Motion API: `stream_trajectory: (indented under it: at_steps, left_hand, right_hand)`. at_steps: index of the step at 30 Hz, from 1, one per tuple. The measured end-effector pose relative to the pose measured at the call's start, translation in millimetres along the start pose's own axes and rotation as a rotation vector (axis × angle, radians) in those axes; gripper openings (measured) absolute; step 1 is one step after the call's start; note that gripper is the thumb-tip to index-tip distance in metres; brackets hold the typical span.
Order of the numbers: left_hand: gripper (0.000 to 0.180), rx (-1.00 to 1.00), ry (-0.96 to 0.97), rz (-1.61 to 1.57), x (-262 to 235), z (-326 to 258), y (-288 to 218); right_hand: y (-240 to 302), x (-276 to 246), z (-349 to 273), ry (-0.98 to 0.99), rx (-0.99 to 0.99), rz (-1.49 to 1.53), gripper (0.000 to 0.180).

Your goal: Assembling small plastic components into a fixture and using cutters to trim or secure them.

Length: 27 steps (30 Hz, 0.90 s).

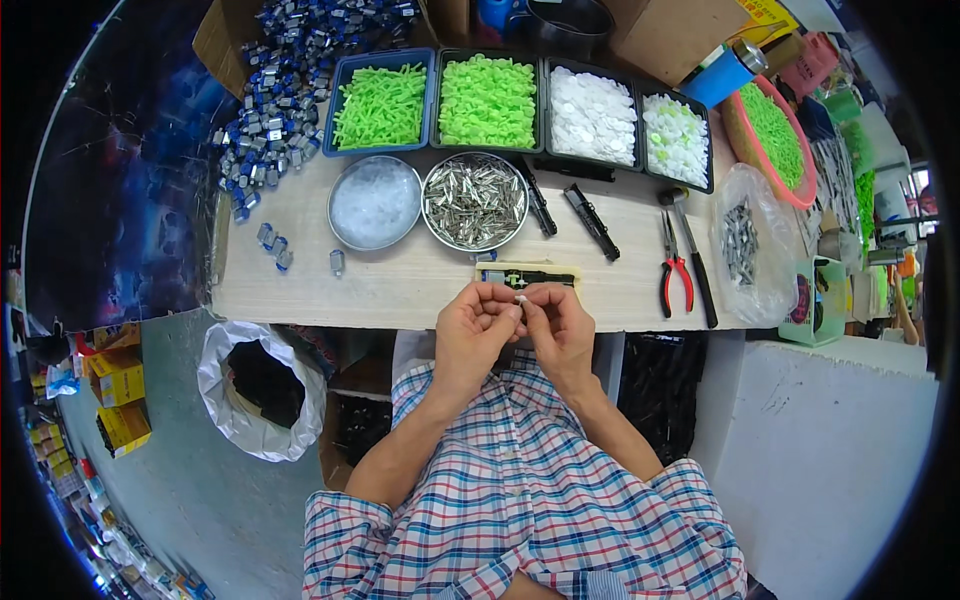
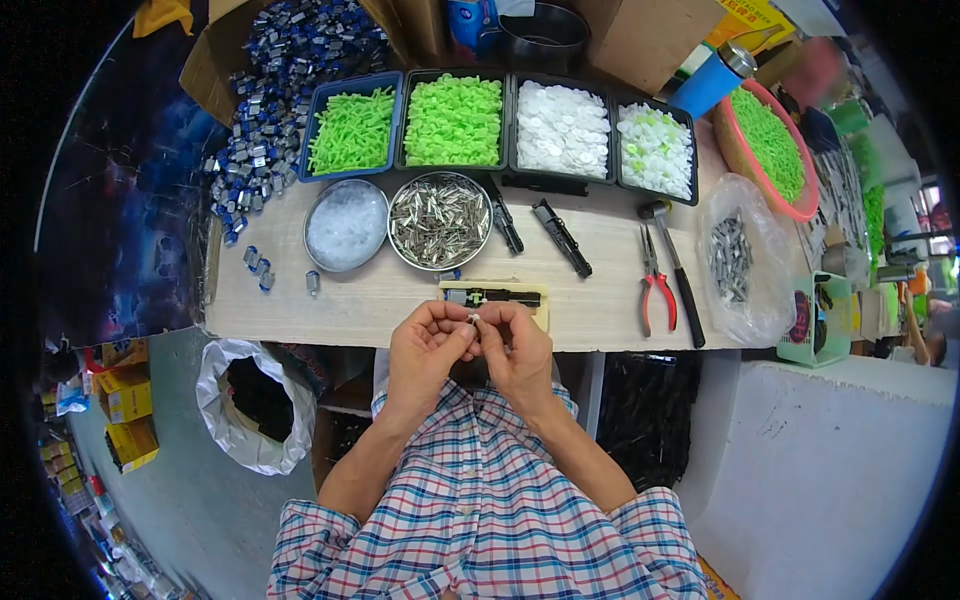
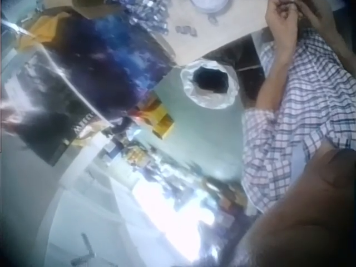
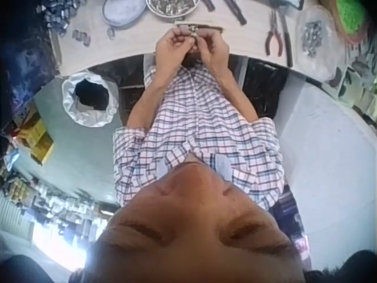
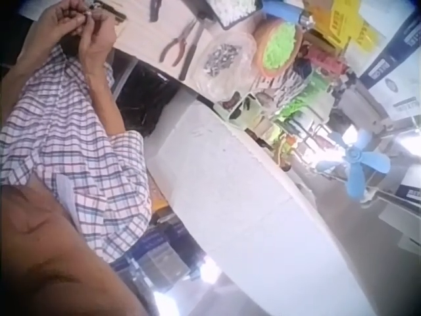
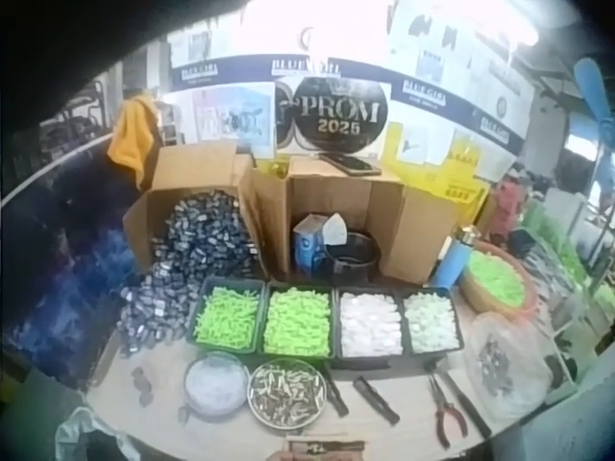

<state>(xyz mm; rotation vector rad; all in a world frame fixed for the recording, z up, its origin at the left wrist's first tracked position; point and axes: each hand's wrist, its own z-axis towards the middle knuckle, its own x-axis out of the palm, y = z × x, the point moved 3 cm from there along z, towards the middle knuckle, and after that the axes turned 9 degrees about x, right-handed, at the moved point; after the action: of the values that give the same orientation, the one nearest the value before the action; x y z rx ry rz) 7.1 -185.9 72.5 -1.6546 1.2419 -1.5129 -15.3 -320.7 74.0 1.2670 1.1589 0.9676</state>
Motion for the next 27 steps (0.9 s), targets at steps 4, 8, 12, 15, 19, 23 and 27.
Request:
stream_trajectory:
  at_steps: [4, 8, 12, 15, 19, 23, 27]
  left_hand:
    - [0.018, -0.040, 0.014, 0.008, -1.3, -0.9, -0.4]
    - [0.019, -0.040, 0.022, 0.038, -0.7, 0.9, -0.5]
    - [0.019, -0.075, 0.035, 0.021, -4.2, -0.3, -0.5]
    - [0.020, -0.091, 0.025, 0.000, -8.7, -3.5, 1.2]
    - [0.016, 0.249, 0.065, 0.539, -13.7, -17.4, -5.8]
    - [0.019, 0.922, 0.260, 1.061, -12.2, -26.4, -16.0]
    - [0.024, 0.997, 0.414, 1.149, -12.1, -31.4, -8.0]
  right_hand:
    - [-0.7, -1.8, -4.0, 0.010, 0.029, 0.010, 0.006]
    - [-5.7, -1.3, -4.9, -0.001, 0.043, 0.064, 0.007]
    - [-1.2, -5.6, -5.0, -0.014, -0.277, -0.279, 0.015]
    - [10.3, -7.9, -4.5, 0.031, -0.384, -0.360, 0.023]
    - [8.0, -15.9, -5.0, 0.104, -0.394, -0.423, 0.024]
    - [9.1, -20.6, -5.1, 0.067, -0.458, -0.697, 0.025]
    - [3.1, -19.4, -5.6, 0.083, -0.470, -0.767, 0.024]
